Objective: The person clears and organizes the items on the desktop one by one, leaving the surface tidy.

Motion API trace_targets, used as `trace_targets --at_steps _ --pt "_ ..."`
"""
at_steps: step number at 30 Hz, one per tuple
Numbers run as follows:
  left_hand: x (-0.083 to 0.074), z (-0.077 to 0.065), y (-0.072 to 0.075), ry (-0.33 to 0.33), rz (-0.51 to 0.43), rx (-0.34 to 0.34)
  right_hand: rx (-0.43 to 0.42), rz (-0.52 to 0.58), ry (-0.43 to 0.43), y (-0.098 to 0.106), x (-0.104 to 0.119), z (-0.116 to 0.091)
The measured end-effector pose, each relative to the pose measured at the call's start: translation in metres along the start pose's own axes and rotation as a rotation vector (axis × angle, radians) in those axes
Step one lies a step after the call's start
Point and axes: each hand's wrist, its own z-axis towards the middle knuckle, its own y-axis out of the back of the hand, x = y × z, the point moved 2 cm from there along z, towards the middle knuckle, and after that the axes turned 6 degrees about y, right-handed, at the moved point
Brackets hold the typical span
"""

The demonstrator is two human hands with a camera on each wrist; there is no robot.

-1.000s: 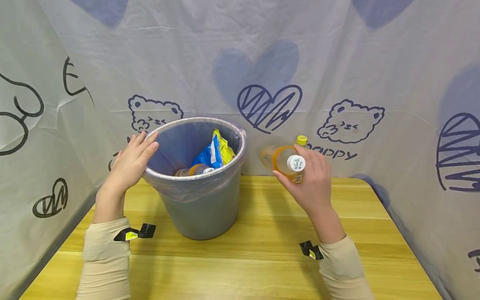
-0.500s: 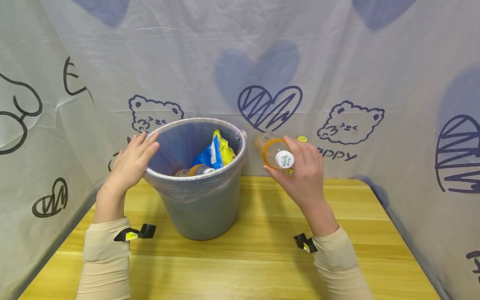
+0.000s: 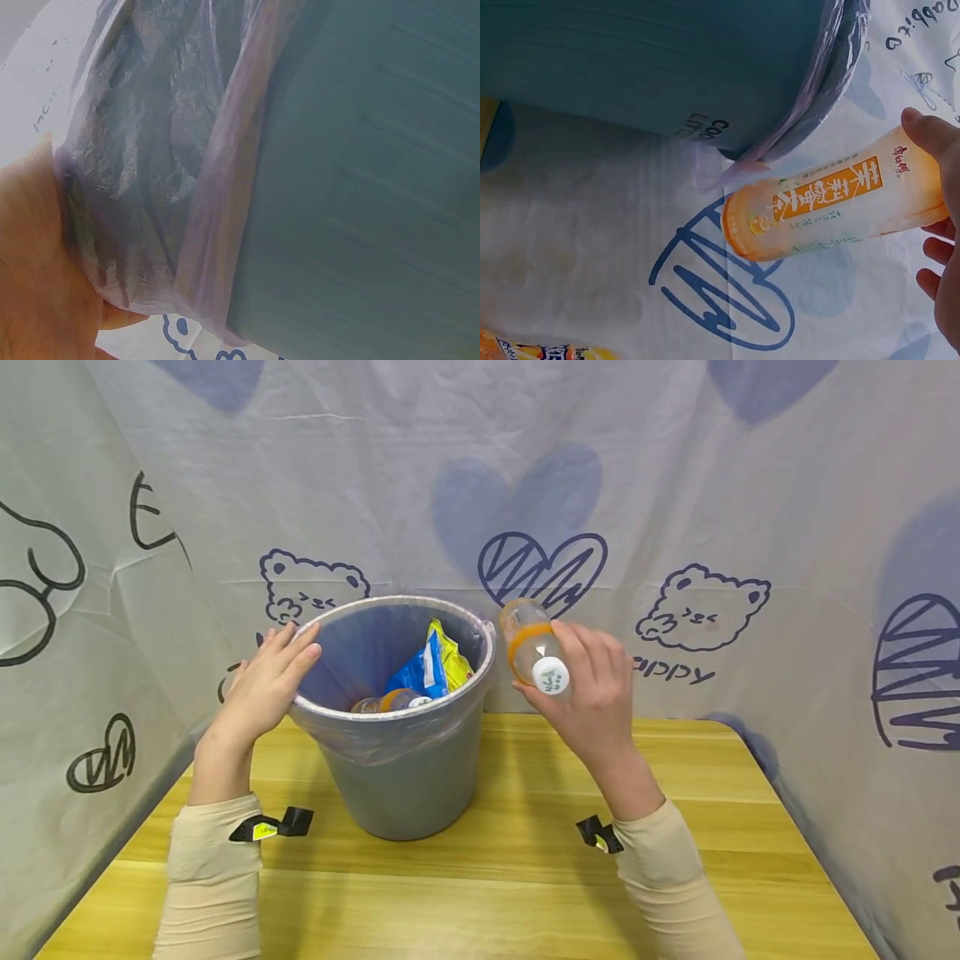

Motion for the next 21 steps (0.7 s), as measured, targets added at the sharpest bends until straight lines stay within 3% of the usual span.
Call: trace_targets --at_steps 21 --pt "-0.001 -0.001 0.001 0.003 -0.003 0.002 -0.062 0.045 0.054 -0.017 0.017 0.010"
